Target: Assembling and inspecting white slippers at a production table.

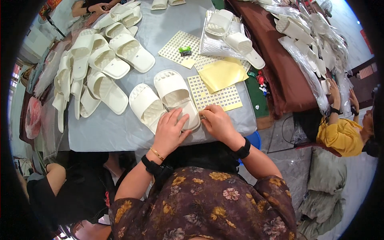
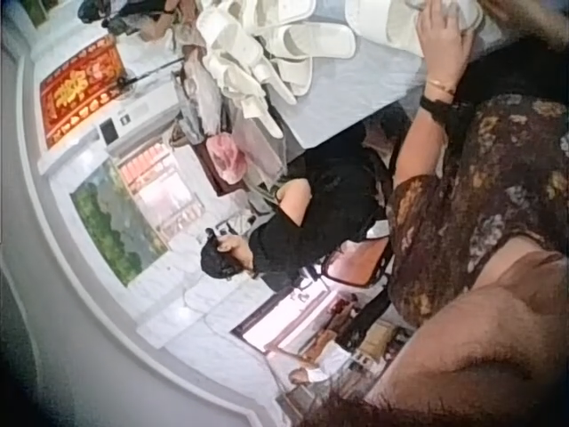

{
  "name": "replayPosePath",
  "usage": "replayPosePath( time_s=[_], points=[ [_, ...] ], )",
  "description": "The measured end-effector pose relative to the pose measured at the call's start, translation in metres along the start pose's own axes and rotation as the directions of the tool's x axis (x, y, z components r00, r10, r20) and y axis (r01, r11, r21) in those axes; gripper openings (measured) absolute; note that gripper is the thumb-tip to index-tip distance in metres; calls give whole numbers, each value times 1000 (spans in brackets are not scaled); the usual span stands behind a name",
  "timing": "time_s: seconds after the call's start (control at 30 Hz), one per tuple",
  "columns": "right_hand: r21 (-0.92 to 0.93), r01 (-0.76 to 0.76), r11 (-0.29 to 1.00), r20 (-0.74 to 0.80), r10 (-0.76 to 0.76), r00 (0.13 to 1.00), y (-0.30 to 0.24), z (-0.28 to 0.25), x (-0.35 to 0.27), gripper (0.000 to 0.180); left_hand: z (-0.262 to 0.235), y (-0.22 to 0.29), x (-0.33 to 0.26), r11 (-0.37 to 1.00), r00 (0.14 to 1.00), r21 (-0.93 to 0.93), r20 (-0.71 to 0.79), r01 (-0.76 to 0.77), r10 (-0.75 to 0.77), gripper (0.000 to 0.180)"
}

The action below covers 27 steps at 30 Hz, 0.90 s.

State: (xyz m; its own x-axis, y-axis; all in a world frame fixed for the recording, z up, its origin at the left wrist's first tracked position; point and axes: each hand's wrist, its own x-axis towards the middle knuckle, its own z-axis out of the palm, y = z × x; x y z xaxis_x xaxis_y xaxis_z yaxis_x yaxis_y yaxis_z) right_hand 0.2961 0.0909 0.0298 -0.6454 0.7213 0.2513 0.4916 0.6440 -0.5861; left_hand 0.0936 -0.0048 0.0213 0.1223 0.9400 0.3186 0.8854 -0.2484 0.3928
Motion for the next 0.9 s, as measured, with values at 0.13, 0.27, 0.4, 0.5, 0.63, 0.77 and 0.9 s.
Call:
replayPosePath(
  time_s=[0.13,0.27,0.4,0.5,0.63,0.77,0.9],
  points=[
    [10,10,1000,-70,-10,997,10,-2,8,23,5,3,2,999,998,28,-47,40,-39,51],
    [-81,19,997,-37,-22,999,20,-3,22,22,9,5,9,996,995,50,-69,80,-77,51],
    [-46,29,999,-68,-33,997,19,-5,30,20,10,5,13,994,990,42,-105,100,-96,52],
    [51,45,998,-40,-43,998,10,-3,33,19,12,4,13,992,988,26,-102,122,-119,55],
    [95,87,992,-45,-83,996,-5,11,35,16,16,2,12,991,984,4,-118,132,-131,60],
    [53,100,994,-40,-98,994,-15,27,39,8,18,1,10,990,985,-23,-100,142,-144,67],
    [-28,70,997,-33,-71,997,-18,32,39,7,15,3,11,987,982,-37,-102,153,-156,67]
  ],
)
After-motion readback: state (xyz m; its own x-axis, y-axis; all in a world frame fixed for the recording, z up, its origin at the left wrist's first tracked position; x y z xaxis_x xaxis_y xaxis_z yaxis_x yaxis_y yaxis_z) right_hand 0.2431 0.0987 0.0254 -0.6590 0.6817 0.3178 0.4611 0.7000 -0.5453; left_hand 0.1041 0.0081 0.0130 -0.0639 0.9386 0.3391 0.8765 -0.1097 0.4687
